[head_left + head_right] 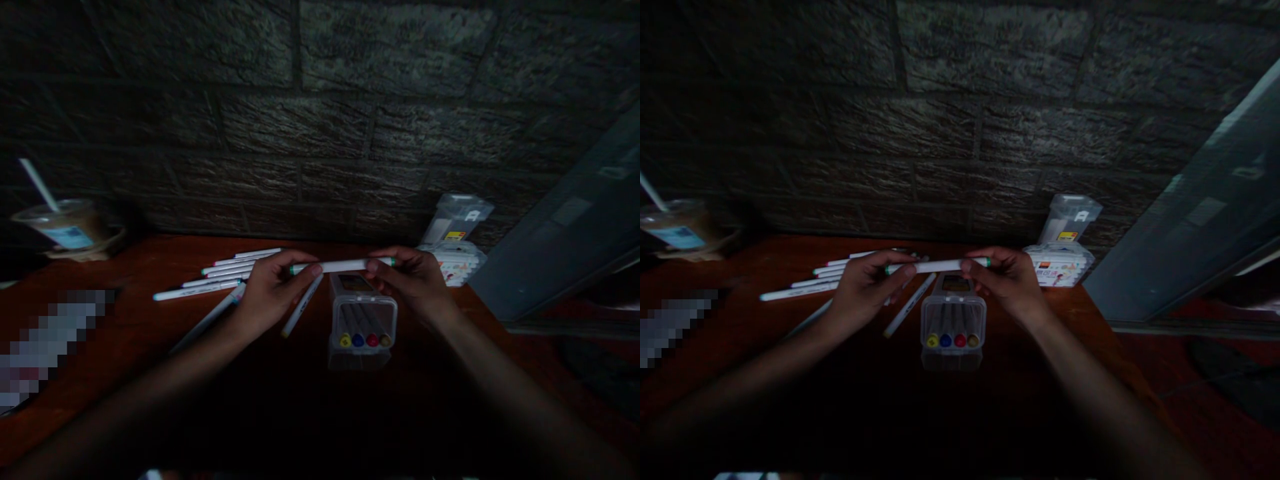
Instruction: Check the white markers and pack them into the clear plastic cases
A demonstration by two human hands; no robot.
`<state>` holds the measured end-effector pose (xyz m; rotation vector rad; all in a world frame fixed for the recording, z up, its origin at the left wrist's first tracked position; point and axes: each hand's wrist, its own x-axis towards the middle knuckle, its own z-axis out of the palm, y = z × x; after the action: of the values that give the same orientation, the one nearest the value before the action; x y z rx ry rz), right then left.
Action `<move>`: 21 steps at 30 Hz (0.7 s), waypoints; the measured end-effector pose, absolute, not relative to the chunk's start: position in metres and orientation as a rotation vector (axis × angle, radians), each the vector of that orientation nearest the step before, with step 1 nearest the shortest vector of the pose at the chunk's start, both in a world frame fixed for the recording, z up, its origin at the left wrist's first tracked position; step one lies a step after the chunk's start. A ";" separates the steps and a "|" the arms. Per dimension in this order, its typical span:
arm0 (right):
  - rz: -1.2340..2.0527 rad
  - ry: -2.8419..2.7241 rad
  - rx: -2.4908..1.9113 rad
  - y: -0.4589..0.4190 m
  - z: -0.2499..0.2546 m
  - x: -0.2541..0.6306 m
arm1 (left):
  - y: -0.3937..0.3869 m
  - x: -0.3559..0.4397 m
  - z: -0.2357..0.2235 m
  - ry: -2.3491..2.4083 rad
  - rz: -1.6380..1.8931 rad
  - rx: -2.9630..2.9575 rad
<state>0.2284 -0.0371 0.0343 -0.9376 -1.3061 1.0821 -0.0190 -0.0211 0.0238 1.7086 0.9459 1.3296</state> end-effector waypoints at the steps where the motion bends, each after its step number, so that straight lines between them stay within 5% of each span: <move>1: 1.058 -1.319 -0.948 -0.037 0.034 0.228 | -0.021 -0.019 0.024 0.952 1.345 1.738; 21: 1.043 -1.325 -0.924 -0.036 0.033 0.230 | -0.019 -0.023 0.016 0.988 1.376 1.979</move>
<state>0.2304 -0.0361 0.0332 -0.9241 -1.3249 1.0434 -0.0233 -0.0194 0.0162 1.9789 0.9876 1.3759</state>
